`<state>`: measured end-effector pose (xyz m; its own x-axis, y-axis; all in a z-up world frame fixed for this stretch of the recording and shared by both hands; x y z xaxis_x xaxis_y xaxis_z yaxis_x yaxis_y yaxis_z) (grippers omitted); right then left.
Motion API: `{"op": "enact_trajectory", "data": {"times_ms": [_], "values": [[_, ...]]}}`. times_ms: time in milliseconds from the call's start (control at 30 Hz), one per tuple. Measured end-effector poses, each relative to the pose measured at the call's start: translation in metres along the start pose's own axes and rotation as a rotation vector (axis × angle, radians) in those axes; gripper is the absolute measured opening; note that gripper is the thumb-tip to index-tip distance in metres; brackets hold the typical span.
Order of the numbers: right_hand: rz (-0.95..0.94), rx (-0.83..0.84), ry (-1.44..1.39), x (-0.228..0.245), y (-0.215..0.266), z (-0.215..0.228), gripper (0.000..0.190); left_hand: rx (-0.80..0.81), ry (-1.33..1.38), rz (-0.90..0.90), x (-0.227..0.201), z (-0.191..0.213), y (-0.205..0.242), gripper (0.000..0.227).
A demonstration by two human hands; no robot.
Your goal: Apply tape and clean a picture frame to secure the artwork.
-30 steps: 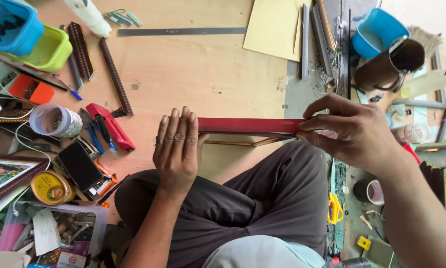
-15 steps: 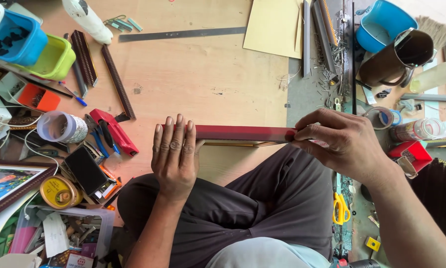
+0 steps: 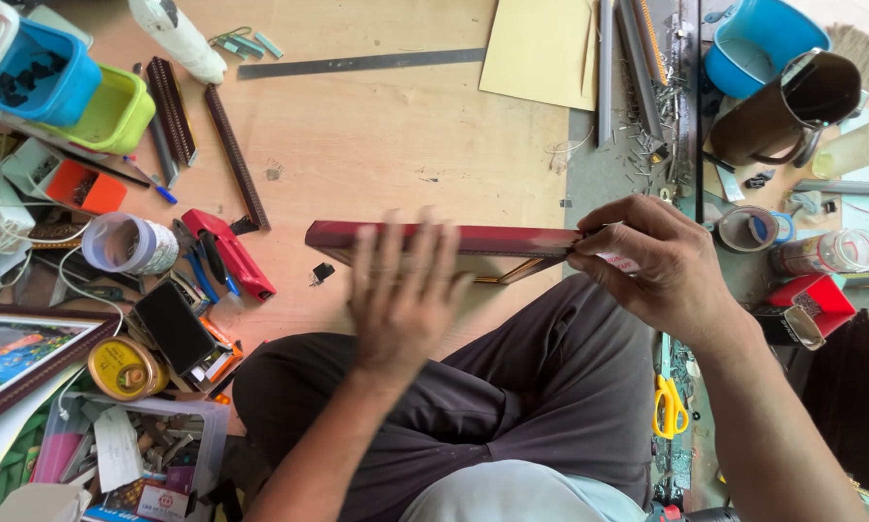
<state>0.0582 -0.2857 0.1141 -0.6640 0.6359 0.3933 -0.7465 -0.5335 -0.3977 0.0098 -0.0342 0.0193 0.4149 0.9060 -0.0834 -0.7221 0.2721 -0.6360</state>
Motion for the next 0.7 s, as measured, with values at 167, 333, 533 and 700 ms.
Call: {"op": "enact_trajectory", "data": {"times_ms": [167,333,533,700], "values": [[0.024,-0.015,0.034,-0.009,-0.001,-0.004,0.023,0.048,0.096,-0.072,-0.058,-0.034,-0.015,0.062],[0.036,-0.052,-0.001,-0.017,0.007,-0.007,0.038,0.075,0.110,-0.079,-0.080,-0.014,-0.031,0.056],[0.038,-0.073,0.072,-0.031,0.020,-0.023,0.044,0.066,0.129,-0.056,-0.086,-0.005,-0.035,0.059],[0.031,-0.162,0.119,-0.024,0.022,-0.027,0.044,0.091,0.099,-0.049,-0.087,-0.005,-0.039,0.060]]}}
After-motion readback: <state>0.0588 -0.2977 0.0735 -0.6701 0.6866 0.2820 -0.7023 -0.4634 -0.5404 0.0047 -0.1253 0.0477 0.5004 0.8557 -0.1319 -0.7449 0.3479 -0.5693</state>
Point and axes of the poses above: each hand's wrist, its own y-axis away from the middle knuckle, its own z-axis out of the back of the hand, x = y × z, the point moved 3 cm from there along -y, towards the middle knuckle, and after that the axes turned 5 degrees about y, right-handed, at the moved point
